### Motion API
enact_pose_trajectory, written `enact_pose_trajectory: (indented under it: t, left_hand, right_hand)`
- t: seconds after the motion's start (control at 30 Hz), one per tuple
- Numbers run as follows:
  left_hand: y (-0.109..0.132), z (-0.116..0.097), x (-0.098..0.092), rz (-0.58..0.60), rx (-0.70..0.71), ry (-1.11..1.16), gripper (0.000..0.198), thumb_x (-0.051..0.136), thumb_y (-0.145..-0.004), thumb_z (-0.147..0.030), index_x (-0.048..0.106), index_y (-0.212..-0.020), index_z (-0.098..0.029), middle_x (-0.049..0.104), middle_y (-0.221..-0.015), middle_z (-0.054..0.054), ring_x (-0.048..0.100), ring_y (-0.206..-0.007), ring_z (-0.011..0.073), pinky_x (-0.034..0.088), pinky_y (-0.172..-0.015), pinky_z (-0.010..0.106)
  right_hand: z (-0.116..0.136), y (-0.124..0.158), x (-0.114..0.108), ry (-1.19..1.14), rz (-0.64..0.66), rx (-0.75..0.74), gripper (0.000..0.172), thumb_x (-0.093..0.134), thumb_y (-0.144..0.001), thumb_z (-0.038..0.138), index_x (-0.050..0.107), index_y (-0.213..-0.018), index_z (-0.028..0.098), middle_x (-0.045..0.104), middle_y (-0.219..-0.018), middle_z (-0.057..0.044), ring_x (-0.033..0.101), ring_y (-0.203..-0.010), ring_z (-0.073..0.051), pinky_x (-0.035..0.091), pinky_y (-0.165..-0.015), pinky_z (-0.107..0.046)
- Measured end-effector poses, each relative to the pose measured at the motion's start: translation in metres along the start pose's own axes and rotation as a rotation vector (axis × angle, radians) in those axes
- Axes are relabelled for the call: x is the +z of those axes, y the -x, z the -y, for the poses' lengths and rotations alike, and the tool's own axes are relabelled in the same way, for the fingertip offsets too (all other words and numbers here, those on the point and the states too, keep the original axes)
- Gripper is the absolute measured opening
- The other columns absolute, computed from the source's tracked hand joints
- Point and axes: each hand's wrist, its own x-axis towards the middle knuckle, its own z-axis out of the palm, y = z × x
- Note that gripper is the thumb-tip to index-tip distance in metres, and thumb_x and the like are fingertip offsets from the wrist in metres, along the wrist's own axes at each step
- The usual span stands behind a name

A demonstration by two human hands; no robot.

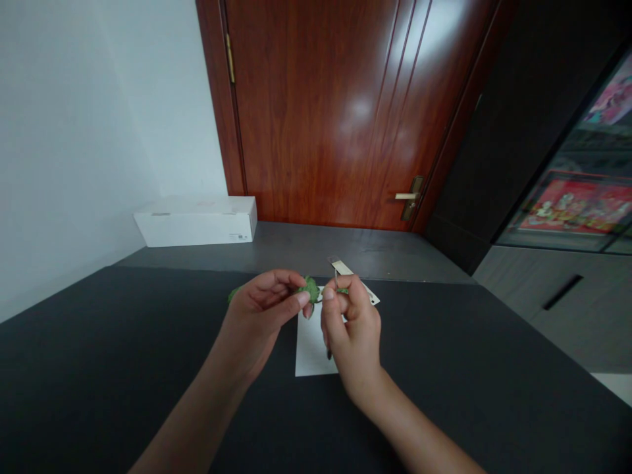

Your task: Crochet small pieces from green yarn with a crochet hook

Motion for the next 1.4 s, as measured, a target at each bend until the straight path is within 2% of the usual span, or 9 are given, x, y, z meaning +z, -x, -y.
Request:
enact_pose_trajectory:
  t: [0.17,0.4,1.07,1.3,1.4]
  left_hand:
    - [0.000,0.001,-0.001,-0.045,0.043,-0.004,0.016,0.084,-0.069,-0.011,0.074,-0.081,-0.016,0.071,-0.070,0.001,0.065,-0.065,0.0127,0.051,-0.066,0.023]
    - [0.002,-0.001,0.001,-0.046,0.066,0.021,0.015,0.084,-0.069,-0.011,0.075,-0.079,-0.018,0.072,-0.074,0.001,0.066,-0.068,0.0121,0.054,-0.067,0.022]
    - [0.003,-0.001,0.005,-0.104,0.058,0.057,0.017,0.086,-0.066,-0.009,0.073,-0.073,-0.017,0.071,-0.076,0.000,0.065,-0.072,0.0112,0.053,-0.071,0.020]
    - [0.001,0.001,0.001,-0.041,0.104,0.019,0.012,0.082,-0.072,-0.011,0.073,-0.077,-0.017,0.068,-0.069,0.000,0.063,-0.063,0.0115,0.050,-0.065,0.023]
    - [0.001,0.002,0.000,-0.034,0.094,-0.017,0.010,0.081,-0.074,-0.011,0.073,-0.079,-0.016,0.068,-0.069,0.000,0.063,-0.064,0.0120,0.049,-0.065,0.023]
  right_hand:
    - [-0.005,0.007,-0.001,0.027,0.063,-0.044,0.013,0.049,-0.100,0.030,0.052,-0.090,0.023,0.044,-0.052,0.010,0.041,-0.040,-0.008,0.031,-0.042,-0.019]
    - [-0.005,0.010,0.000,0.100,0.062,-0.131,0.012,0.049,-0.100,0.028,0.052,-0.089,0.023,0.044,-0.056,0.009,0.041,-0.045,-0.008,0.031,-0.046,-0.021]
    - [-0.005,0.011,0.004,0.048,0.066,-0.153,0.011,0.050,-0.098,0.022,0.050,-0.088,0.023,0.039,-0.053,0.012,0.036,-0.044,-0.007,0.032,-0.052,-0.023]
    - [-0.006,0.005,0.004,-0.064,0.089,0.019,0.018,0.047,-0.102,0.033,0.053,-0.089,0.022,0.041,-0.050,0.012,0.039,-0.039,-0.007,0.029,-0.042,-0.018]
    - [-0.008,0.000,0.001,0.021,0.065,0.000,0.018,0.048,-0.102,0.033,0.054,-0.090,0.022,0.042,-0.050,0.012,0.041,-0.039,-0.007,0.030,-0.043,-0.018]
